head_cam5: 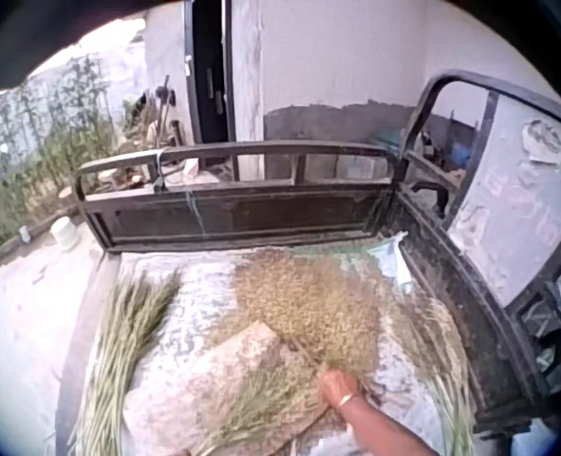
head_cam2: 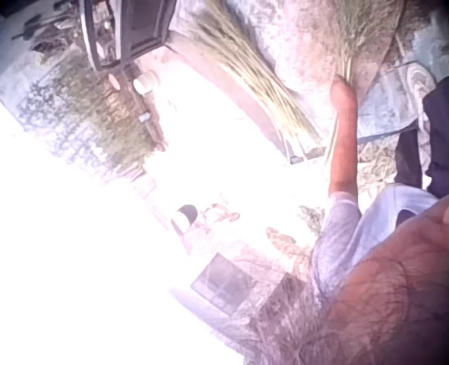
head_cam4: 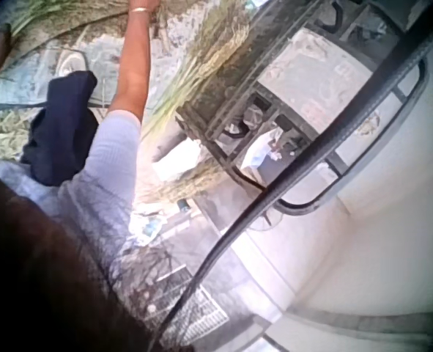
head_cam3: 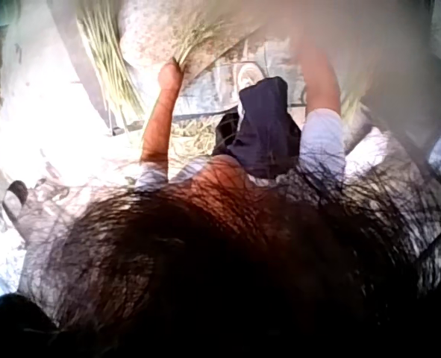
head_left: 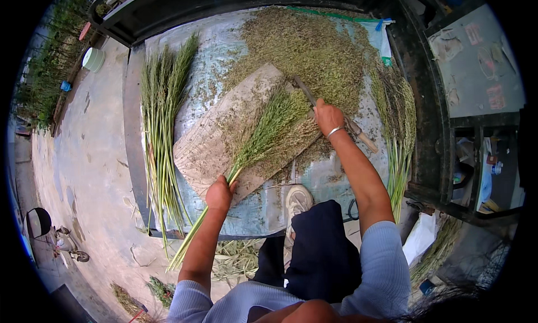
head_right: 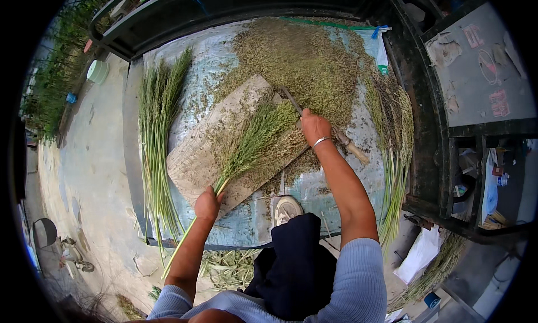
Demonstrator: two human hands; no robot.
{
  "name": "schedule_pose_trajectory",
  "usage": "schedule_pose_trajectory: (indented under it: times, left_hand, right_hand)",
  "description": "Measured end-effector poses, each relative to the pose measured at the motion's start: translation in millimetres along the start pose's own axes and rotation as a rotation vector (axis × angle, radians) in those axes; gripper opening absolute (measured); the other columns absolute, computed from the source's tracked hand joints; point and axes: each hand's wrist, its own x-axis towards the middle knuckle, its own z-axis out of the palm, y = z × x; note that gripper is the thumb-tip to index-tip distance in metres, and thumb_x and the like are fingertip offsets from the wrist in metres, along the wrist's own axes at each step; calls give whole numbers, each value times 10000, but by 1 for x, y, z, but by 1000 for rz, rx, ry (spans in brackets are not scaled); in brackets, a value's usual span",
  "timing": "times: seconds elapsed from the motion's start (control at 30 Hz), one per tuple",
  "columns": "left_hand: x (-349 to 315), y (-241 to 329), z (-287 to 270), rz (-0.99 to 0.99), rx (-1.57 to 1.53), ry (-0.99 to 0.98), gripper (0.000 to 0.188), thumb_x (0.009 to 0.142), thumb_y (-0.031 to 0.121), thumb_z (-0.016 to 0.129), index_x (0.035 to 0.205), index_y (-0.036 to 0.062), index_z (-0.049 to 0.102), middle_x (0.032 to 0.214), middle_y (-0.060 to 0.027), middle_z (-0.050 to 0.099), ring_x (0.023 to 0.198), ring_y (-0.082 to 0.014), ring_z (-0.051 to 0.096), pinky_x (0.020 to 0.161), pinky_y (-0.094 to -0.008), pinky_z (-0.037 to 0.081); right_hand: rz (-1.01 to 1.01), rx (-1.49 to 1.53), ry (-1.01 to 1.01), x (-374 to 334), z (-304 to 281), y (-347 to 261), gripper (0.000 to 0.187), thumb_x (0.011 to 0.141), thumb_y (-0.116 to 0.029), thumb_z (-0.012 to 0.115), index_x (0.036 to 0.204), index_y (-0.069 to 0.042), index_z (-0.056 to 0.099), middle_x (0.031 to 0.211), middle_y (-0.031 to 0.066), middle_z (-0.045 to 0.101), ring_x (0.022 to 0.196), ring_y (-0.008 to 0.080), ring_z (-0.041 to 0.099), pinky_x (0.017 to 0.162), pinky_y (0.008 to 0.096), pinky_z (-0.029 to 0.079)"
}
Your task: The person holds bundles of grain stalks and repeatedly strikes them against a wooden board to separate the grains. The grains fall onto a tarp below, while the stalks are set aside. The person continues this process with multiple bundles throughout the clip.
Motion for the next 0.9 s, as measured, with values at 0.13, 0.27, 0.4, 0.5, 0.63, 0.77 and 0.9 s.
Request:
schedule_pose_trajectory:
  times: [0.13,0.27,0.4,0.5,0.63,0.77,0.9]
  left_hand:
    - [-15,-22,18,-43,7,11,403,803,408,625,828,29,492,661,-207,595,622,-400,587,541,-485,458]
    - [-14,-12,21,-34,-54,3,428,807,427,618,810,15,502,665,-219,596,627,-403,591,552,-483,461]
    - [-20,-5,16,34,-218,-43,439,813,411,619,782,-15,520,683,-246,591,654,-428,582,573,-487,456]
    - [-29,1,9,26,-321,-88,457,819,414,615,766,-36,552,684,-269,584,674,-444,579,586,-481,453]
    - [-42,7,17,-5,-483,-114,471,823,423,613,770,-41,551,676,-272,581,670,-448,578,581,-474,451]
    - [-65,17,8,-1,-469,-133,426,831,386,625,823,-36,567,643,-225,583,608,-378,586,557,-415,451]
    - [-76,6,2,-12,-508,-132,412,832,374,630,823,-33,567,613,-186,579,560,-319,575,540,-403,448]
  right_hand:
    - [11,136,37,-21,-37,-24,242,873,-276,549,795,-70,447,545,132,550,507,320,568,430,425,437]
    - [-475,469,205,-80,-28,-100,243,831,-246,606,805,-70,441,570,109,519,533,294,548,457,417,441]
    - [-475,338,119,-87,24,-118,225,832,-231,603,795,-72,448,550,116,519,518,320,548,448,452,442]
    - [-313,361,-10,-67,32,-98,204,840,-221,588,802,-69,457,540,128,522,500,336,545,432,463,442]
    - [-332,253,34,-47,47,-89,219,833,-231,597,812,-58,462,573,141,552,523,335,558,457,450,451]
    - [-190,209,-117,-7,49,-73,176,843,-165,542,963,-39,520,624,166,588,529,342,570,438,446,443]
    - [-300,105,-79,13,66,-62,253,838,-121,518,1072,-26,543,656,170,606,550,340,582,430,444,440]
